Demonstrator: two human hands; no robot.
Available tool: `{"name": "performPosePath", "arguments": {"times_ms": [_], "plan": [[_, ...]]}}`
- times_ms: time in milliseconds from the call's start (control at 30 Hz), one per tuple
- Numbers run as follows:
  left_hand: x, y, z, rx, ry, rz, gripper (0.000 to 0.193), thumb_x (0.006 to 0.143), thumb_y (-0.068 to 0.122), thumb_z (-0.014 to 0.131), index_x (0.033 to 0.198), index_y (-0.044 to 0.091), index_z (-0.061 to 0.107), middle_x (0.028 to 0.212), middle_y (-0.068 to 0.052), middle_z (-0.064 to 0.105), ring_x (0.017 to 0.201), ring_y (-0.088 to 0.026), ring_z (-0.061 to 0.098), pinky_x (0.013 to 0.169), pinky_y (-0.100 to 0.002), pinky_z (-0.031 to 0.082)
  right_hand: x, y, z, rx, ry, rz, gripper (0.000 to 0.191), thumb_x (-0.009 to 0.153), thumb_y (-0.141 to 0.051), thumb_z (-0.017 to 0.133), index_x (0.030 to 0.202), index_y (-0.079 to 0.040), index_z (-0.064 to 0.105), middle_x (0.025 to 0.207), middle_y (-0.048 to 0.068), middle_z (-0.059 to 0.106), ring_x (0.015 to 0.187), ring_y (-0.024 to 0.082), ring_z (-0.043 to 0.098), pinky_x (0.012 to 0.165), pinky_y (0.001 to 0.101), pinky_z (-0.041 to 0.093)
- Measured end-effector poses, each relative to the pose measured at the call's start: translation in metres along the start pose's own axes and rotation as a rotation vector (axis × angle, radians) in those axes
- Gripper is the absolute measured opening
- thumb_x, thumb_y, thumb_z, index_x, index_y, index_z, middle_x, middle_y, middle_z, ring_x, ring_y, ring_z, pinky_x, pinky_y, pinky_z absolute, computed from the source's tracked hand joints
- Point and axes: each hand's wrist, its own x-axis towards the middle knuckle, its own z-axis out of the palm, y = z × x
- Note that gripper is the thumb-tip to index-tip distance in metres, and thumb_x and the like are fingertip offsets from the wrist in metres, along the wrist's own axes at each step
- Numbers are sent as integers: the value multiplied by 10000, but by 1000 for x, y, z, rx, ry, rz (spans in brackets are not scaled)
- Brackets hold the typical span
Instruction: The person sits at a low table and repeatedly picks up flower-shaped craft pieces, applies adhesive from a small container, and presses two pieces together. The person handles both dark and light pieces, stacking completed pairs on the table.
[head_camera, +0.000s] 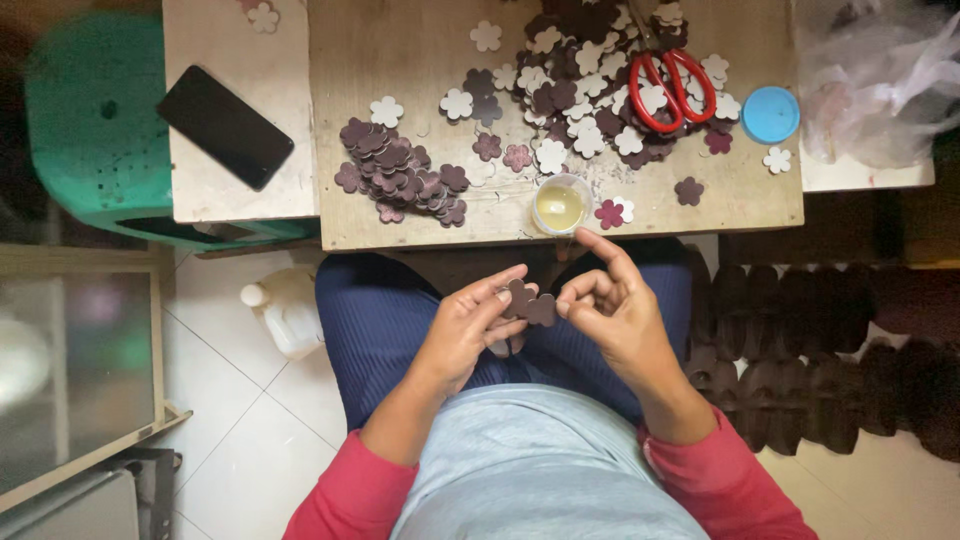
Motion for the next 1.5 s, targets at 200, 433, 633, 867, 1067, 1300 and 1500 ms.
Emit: {"name": "performPosePath", "arguments": {"times_ms": [200, 433, 633, 867, 1067, 1300, 1500], "plan": [[-10, 6, 5, -61, -46, -55, 504, 1055, 362, 469, 1448, 64, 570, 1246, -79, 703, 1090, -155, 693, 946, -339, 568, 6, 4, 1, -68, -4, 55, 792, 838, 81, 685, 1561, -17, 377, 894, 47, 677, 816, 80, 633, 744, 218, 501], [-7, 1, 7, -44, -46, -86, 534, 1058, 402, 476, 1429, 36, 592, 1195, -81, 697, 1027, -150, 681, 920, -331, 577, 7, 10, 2, -88, 3, 73, 812, 823, 74, 689, 1563, -44, 375, 883, 35, 670, 786, 57, 617, 674, 182, 476], [-5, -2, 4, -14, -50, -87, 540, 1057, 410, 478, 1433, 38, 588, 1203, -71, 700, 1034, -133, 675, 933, -317, 580, 9, 14, 3, -134, -3, 72, 814, 831, 66, 702, 1566, -54, 375, 871, 29, 662, 727, 26, 568, 614, 164, 426], [-4, -6, 2, -6, -52, -99, 533, 1048, 403, 501, 1432, 43, 593, 1200, -63, 698, 1046, -134, 673, 954, -337, 572, 11, 16, 7, -199, 28, 56, 810, 826, 57, 713, 1559, -52, 386, 845, 13, 657, 681, 8, 527, 576, 156, 391], [-3, -9, -1, -6, -52, -109, 523, 1039, 388, 513, 1423, 42, 594, 1192, -49, 712, 1042, -127, 687, 954, -339, 567, 9, 11, 11, -279, 50, 50, 835, 810, 39, 735, 1559, -59, 377, 829, -8, 660, 637, -12, 474, 552, 152, 366], [0, -15, -1, 33, -44, -64, 473, 1037, 259, 622, 1441, 13, 613, 1064, -11, 701, 897, -38, 645, 827, -217, 569, 7, 6, 16, -330, 92, 62, 852, 797, 21, 752, 1560, -86, 386, 808, -16, 667, 582, -17, 432, 524, 157, 359], [-2, -15, 0, 45, -39, -32, 471, 976, 120, 670, 1432, 27, 597, 1023, 33, 723, 741, -11, 612, 640, -155, 479, 6, 4, 18, -382, 100, 40, 846, 808, 14, 759, 1563, -81, 388, 810, -19, 672, 591, -18, 430, 533, 157, 368]]}}
